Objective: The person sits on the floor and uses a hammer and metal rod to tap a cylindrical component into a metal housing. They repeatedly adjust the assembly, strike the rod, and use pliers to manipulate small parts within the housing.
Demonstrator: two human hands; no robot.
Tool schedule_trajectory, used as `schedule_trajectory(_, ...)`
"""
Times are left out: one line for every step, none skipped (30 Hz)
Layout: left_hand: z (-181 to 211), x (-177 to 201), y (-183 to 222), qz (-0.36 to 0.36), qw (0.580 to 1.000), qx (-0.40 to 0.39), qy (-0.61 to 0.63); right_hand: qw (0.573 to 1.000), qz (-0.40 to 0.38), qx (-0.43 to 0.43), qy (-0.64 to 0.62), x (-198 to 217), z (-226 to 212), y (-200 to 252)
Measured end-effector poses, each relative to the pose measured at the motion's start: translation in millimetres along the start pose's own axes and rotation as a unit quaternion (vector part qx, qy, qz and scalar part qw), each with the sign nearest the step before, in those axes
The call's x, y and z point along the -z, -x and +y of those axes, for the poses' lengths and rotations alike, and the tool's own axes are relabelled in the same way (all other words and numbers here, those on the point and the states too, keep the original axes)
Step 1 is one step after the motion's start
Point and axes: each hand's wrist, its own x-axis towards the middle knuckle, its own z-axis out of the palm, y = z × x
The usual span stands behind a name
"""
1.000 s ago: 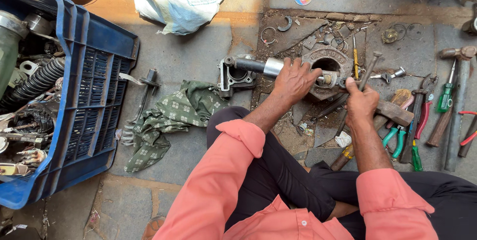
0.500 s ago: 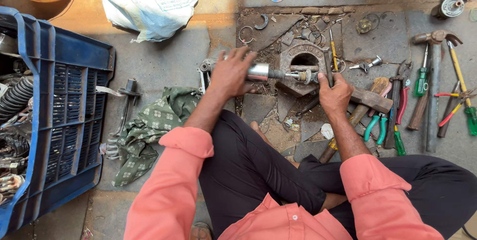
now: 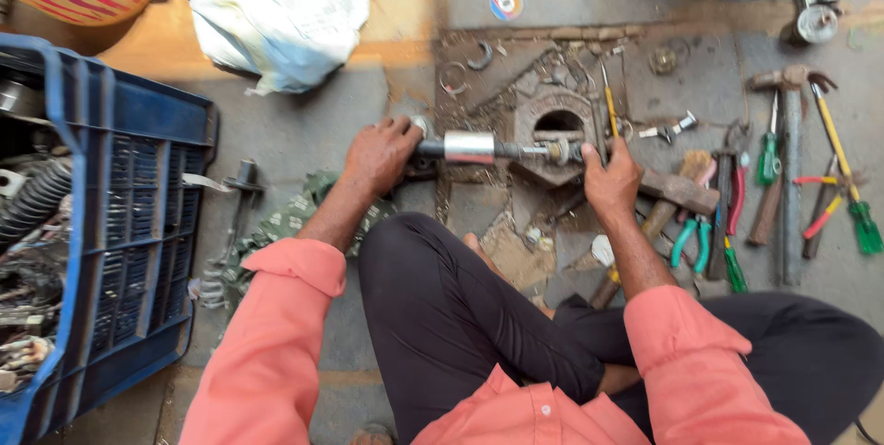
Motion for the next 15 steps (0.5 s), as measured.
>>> schedule_trajectory(-4.4, -0.2, 1.3, 0.023, 1.000, -0.013, -0.004, 1.000, -0.005, -0.022, 0.010, -0.1, 0.1, 1.4)
schedule_trajectory(-10.4, 2.7, -1.7, 0.031, 0.999, -0.010, -0.012, 0.999, -0.003, -0.035, 0.012, -4.3, -4.6, -6.8)
schedule_trajectory(-10.8, 4.5, -4.2, 0.038, 0.999, -0.006, -0.020, 0.999, -0.002, -0.039, 0.008, -6.5, -9.8, -15.1)
schedule_trajectory(-5.8, 2.0, -1.0, 0.047, 0.999, -0.003, -0.025, 0.999, -0.010, -0.049, -0.021, -2.3, -9.2, -8.1)
schedule_trajectory(-4.1, 0.7, 0.9, 0.056, 0.998, 0.000, -0.030, 0.997, -0.021, -0.069, -0.001, -2.4, -10.1, -8.0)
schedule_trajectory(7.1, -2.5, 6.2, 0.063, 0.997, -0.002, -0.033, 0.995, -0.033, -0.094, 0.024, 6.2, -7.4, 1.7)
schedule_trajectory(14.6, -3.0, 9.3, 0.070, 0.997, -0.004, -0.036, 0.995, -0.036, -0.097, 0.009, 10.3, -7.8, 7.5)
schedule_trajectory(12.4, 0.3, 6.8, 0.075, 0.997, -0.012, -0.034, 0.994, -0.037, -0.105, -0.001, 8.0, -9.6, 3.2)
schedule_trajectory(5.5, 6.0, 2.9, 0.073, 0.996, -0.002, -0.049, 0.993, -0.039, -0.114, -0.011, 1.2, -14.2, -7.0)
schedule_trajectory(4.3, 9.7, 4.0, 0.064, 0.996, 0.002, -0.057, 0.994, -0.032, -0.106, -0.010, -0.8, -15.6, -8.6)
schedule_trajectory(2.7, 12.9, 4.2, 0.056, 0.996, 0.005, -0.064, 0.995, -0.025, -0.099, -0.009, -5.6, -17.2, -13.4)
schedule_trajectory(6.7, 12.3, 4.6, 0.060, 0.996, 0.004, -0.067, 0.997, -0.009, -0.074, -0.001, -2.9, -12.5, -9.7)
schedule_trajectory(6.4, 11.5, 2.8, 0.064, 0.996, 0.003, -0.070, 0.999, 0.005, -0.049, 0.008, -3.7, -8.2, -9.5)
schedule_trajectory(12.9, 6.1, 6.6, 0.050, 0.997, 0.014, -0.061, 0.999, 0.005, -0.035, 0.011, -3.7, -2.0, -3.8)
schedule_trajectory(18.1, 0.8, 8.4, 0.036, 0.998, 0.026, -0.053, 0.998, 0.001, -0.058, 0.010, 0.4, 4.8, 0.9)
